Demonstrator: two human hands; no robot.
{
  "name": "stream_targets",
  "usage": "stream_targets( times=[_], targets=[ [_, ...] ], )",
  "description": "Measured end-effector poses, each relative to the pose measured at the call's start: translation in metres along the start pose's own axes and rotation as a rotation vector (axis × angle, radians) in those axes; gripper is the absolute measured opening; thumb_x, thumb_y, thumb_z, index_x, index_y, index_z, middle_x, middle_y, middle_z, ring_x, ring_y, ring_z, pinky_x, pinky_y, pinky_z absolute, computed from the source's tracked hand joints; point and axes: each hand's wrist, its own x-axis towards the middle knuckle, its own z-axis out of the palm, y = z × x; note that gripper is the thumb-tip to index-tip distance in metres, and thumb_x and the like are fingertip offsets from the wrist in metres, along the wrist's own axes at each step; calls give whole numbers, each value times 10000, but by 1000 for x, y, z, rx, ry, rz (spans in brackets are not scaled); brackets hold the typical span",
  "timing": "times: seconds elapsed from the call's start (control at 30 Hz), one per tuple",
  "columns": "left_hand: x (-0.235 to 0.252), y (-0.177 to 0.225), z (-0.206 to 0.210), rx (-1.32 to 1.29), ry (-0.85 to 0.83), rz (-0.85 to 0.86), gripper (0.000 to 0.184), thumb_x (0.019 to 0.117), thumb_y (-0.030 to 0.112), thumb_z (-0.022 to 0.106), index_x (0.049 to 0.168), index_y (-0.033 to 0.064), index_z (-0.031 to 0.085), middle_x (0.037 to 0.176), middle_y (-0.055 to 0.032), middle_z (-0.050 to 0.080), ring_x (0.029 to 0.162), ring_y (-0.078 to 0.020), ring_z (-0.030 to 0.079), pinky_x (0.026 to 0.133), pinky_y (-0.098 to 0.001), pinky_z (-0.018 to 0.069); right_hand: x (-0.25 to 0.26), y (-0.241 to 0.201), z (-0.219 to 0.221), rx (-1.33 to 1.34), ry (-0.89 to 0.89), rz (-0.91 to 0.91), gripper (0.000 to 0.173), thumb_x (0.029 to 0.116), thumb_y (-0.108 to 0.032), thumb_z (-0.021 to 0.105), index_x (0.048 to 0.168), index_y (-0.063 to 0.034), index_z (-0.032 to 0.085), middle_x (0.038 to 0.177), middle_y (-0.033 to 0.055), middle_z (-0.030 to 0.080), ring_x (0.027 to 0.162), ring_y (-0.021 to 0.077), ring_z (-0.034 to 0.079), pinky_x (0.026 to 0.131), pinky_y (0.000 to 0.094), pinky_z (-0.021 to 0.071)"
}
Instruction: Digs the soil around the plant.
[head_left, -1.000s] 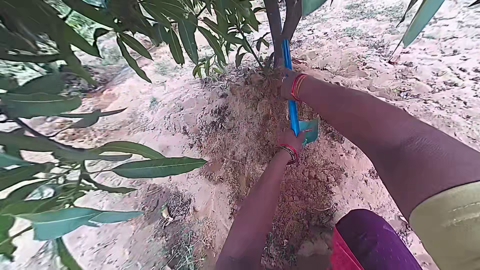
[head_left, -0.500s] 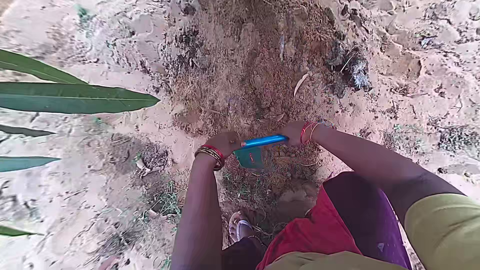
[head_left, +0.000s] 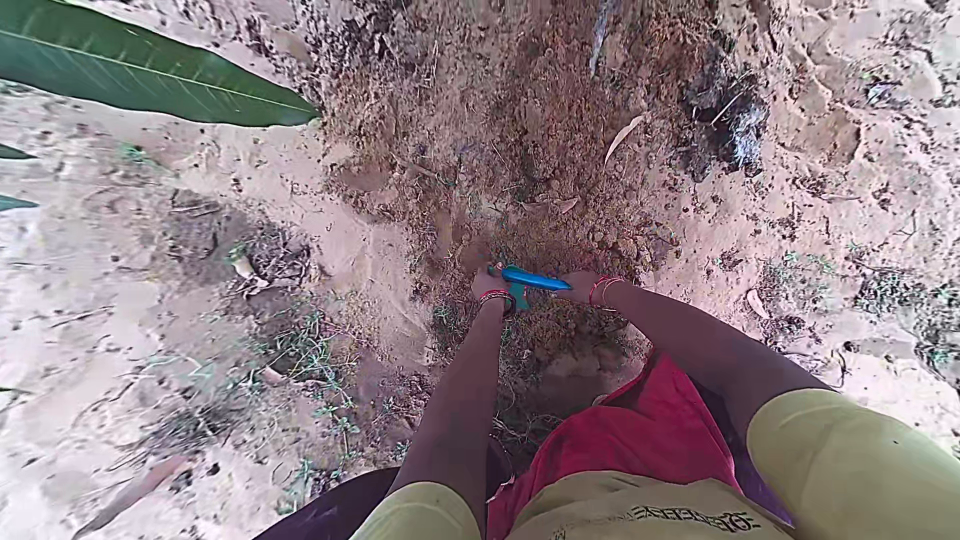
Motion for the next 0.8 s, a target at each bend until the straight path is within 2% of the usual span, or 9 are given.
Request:
stream_targets(
  times=[0.07,0.17,0.23,0.3,0.37,0.5,0.6,0.7,0.8],
  targets=[
    [5,-2,-6,-56,-36,-31,410,1079,265,548,1389,-4,572,1312,-265,636,1190,-379,656,1047,-521,507,2,1,5,-17,27,-8,466,1095,-364,510,1294,47,600,1195,288,653,1145,436,633,987,622,462],
    [-3,-15,-8,-284,3,-42,396,1088,227,532,1396,-21,537,1280,-275,630,1049,-338,706,941,-466,576,3,-5,-6,-124,15,-17,469,1083,-377,534,1312,25,608,1180,266,670,1122,421,656,964,621,490],
    [-25,-20,1,-409,-29,-85,410,1091,231,526,1399,-39,513,1268,-286,621,1000,-337,712,896,-457,592,-16,-5,-32,-237,-57,-13,469,1075,-375,556,1248,55,628,1168,284,660,1125,435,641,970,624,471],
    [-49,-13,13,-392,-130,-153,422,1091,248,525,1396,-43,515,1264,-282,632,1028,-334,710,910,-443,589,-31,8,-50,-327,-114,16,457,1058,-353,595,1155,90,655,1123,297,659,1093,442,641,951,626,468],
    [-62,-13,33,-339,-252,-151,418,1097,230,507,1408,-50,509,1301,-286,616,1075,-331,695,941,-431,571,-40,31,-50,-392,-125,59,409,1038,-329,625,1093,72,684,1063,271,678,1029,422,662,907,616,490],
    [-70,-15,55,-325,-411,-154,435,1110,221,469,1450,-49,469,1419,-297,533,1205,-351,641,1013,-440,538,-71,30,-47,-434,-137,186,414,1040,-335,618,1204,44,651,1163,267,667,1138,433,636,935,640,469],
    [-93,-7,59,-462,-488,-259,422,1113,190,453,1450,-62,428,1378,-285,542,1106,-289,657,948,-377,542,-94,14,-58,-522,-144,242,351,1021,-242,640,1209,53,656,1213,282,658,1168,463,626,912,669,474],
    [-107,-6,55,-216,-731,-183,453,1118,216,437,1474,-60,387,1348,-269,553,1100,-286,635,964,-390,514,-115,1,-69,-633,-174,268,282,998,-74,625,1246,59,639,1260,294,638,1193,488,607,904,675,478],
    [-114,-8,56,265,-872,170,602,1050,249,604,1511,-60,370,1389,-306,553,1238,-379,605,1071,-474,477,-127,-6,-76,-727,-202,251,263,984,13,603,1237,76,638,1252,294,639,1187,482,607,912,644,477]
  ],
)
